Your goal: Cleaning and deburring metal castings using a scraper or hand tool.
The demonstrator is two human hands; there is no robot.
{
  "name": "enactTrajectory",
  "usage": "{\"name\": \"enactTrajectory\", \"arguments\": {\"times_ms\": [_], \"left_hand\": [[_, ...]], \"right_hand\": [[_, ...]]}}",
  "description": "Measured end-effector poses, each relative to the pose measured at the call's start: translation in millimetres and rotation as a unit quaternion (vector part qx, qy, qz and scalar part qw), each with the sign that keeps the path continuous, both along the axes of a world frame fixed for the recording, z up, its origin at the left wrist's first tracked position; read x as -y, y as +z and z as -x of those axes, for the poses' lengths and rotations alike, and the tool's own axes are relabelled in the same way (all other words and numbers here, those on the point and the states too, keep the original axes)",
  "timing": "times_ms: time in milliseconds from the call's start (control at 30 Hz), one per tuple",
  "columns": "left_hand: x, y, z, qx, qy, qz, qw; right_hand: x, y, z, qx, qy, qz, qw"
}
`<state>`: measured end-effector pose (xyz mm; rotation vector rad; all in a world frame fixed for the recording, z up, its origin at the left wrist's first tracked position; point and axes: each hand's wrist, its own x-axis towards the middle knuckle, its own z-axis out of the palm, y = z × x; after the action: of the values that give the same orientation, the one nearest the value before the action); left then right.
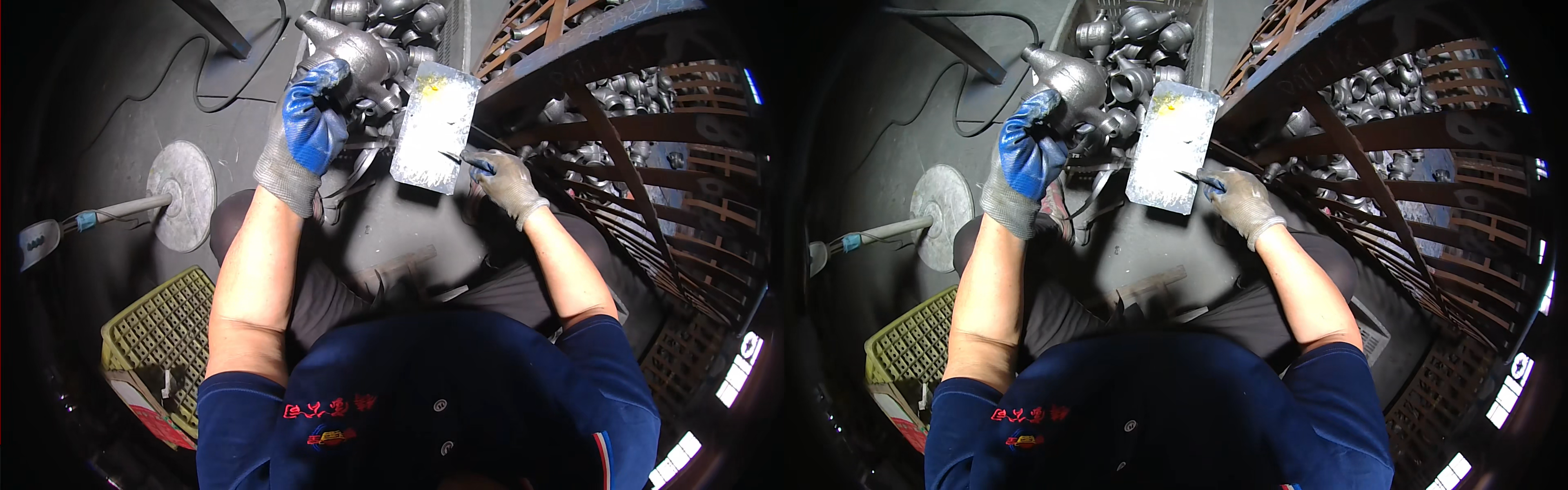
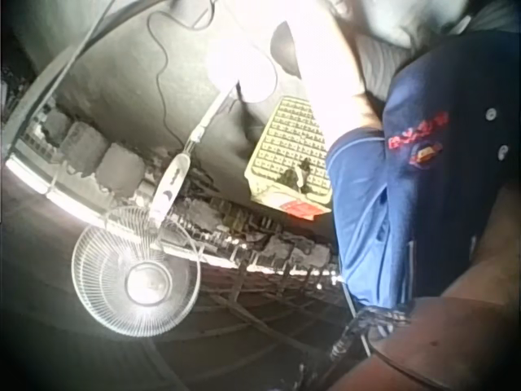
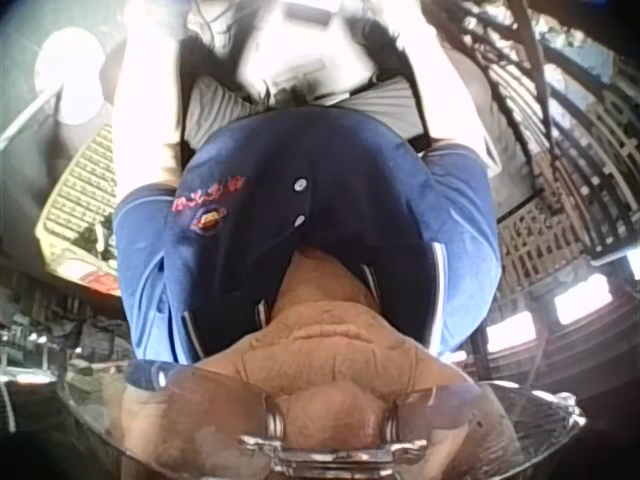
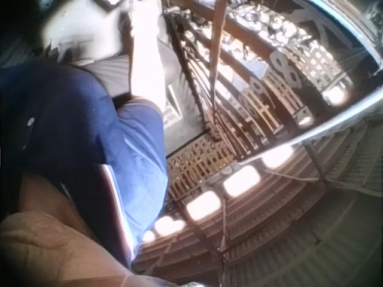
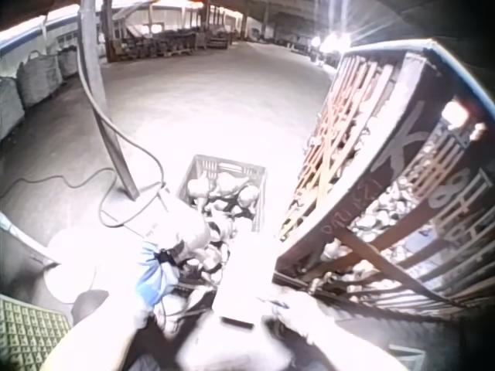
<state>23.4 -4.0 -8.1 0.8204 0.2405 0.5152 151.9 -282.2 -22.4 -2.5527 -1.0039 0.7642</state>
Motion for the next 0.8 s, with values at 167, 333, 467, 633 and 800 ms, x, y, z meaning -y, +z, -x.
{"name": "enactTrajectory", "arguments": {"times_ms": [167, 333, 467, 633, 800], "left_hand": [[6, 11, -4, 0.106, -0.04, 0.047, 0.992], [4, 20, 4, 0.014, 0.062, -0.381, 0.922], [12, 57, 2, 0.106, -0.178, 0.077, 0.975], [6, 53, 6, -0.061, -0.127, 0.134, 0.981], [24, 74, 10, -0.138, -0.098, 0.087, 0.982]], "right_hand": [[-5, -3, -1, 0.045, 0.02, 0.0, 0.999], [-4, -10, -5, 0.069, 0.063, -0.007, 0.996], [-6, -6, -19, -0.131, -0.023, 0.015, 0.991], [-24, 69, -14, -0.472, -0.131, -0.235, 0.839], [-44, 107, -12, -0.409, -0.1, -0.25, 0.872]]}}
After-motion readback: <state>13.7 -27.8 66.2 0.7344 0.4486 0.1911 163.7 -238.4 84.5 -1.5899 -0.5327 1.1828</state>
